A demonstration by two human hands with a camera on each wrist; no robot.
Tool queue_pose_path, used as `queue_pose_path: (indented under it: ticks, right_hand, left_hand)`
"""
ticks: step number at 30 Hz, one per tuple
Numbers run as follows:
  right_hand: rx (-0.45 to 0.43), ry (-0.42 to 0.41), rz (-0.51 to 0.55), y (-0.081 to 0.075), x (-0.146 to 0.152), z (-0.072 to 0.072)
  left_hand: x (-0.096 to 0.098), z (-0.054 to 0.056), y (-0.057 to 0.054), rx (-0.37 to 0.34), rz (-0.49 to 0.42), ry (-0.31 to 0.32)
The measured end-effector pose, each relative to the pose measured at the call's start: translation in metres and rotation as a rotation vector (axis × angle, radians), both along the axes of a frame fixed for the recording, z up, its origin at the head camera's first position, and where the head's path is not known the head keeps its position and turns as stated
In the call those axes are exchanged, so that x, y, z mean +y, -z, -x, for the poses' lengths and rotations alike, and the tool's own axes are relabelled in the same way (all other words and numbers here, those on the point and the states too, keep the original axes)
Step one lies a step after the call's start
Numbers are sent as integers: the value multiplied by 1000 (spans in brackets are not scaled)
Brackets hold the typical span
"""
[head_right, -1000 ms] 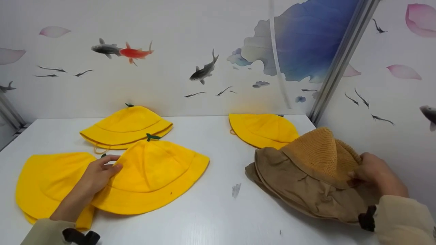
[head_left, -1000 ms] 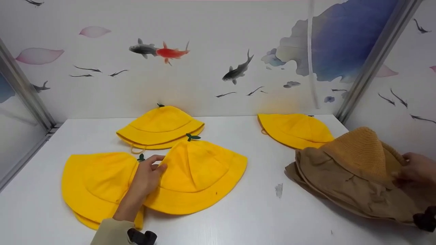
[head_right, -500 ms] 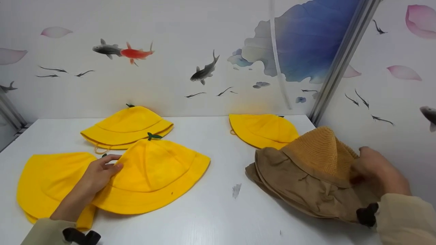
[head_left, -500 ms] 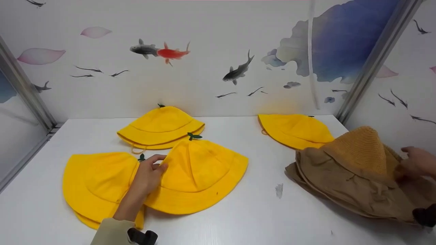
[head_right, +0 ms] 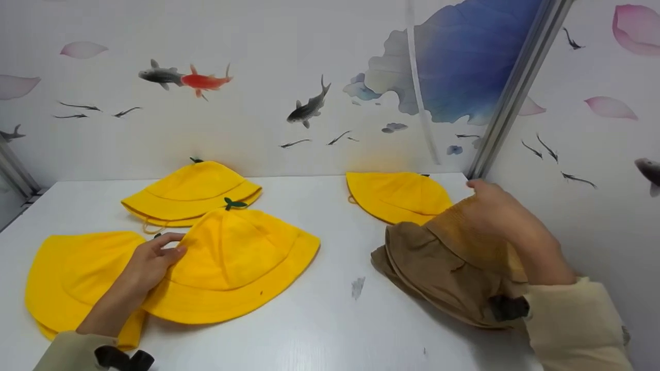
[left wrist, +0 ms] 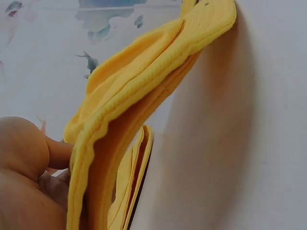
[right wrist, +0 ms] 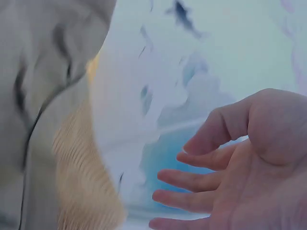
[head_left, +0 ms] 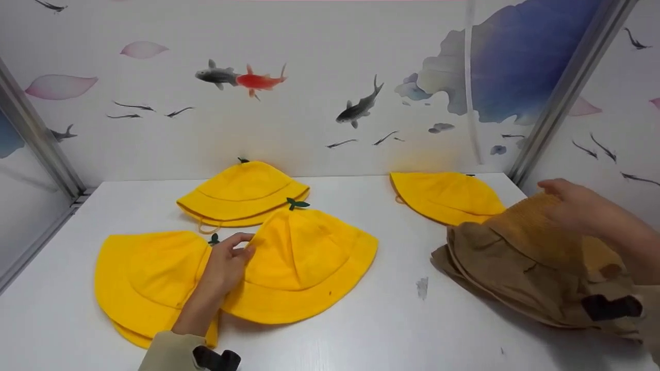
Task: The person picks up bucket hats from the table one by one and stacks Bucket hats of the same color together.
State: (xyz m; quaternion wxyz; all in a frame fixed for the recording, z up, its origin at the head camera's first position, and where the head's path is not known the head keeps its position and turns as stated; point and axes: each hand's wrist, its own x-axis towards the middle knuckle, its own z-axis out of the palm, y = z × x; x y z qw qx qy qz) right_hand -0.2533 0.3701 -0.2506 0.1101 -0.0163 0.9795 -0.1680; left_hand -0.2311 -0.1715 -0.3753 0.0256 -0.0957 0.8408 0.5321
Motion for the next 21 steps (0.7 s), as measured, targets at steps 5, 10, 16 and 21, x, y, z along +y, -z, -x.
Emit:
queue_pose_path:
  ticks: [5,10,16,21]
  right_hand:
    - [-4,-76,33,-4,-54,-10]
    - [-9,-153,127,7,-99,-14]
    - [-66,-161,275,23,-145,-8]
    - [-5,-212,445,36,-178,-4]
  left_hand:
    - [-1,-1,-5,6,-65,-18]
    - [1,-5,-12,42,-154,-12]
    - [12,-13,-25,72,-265,29]
    - [17,-18,-38,58,-414,80]
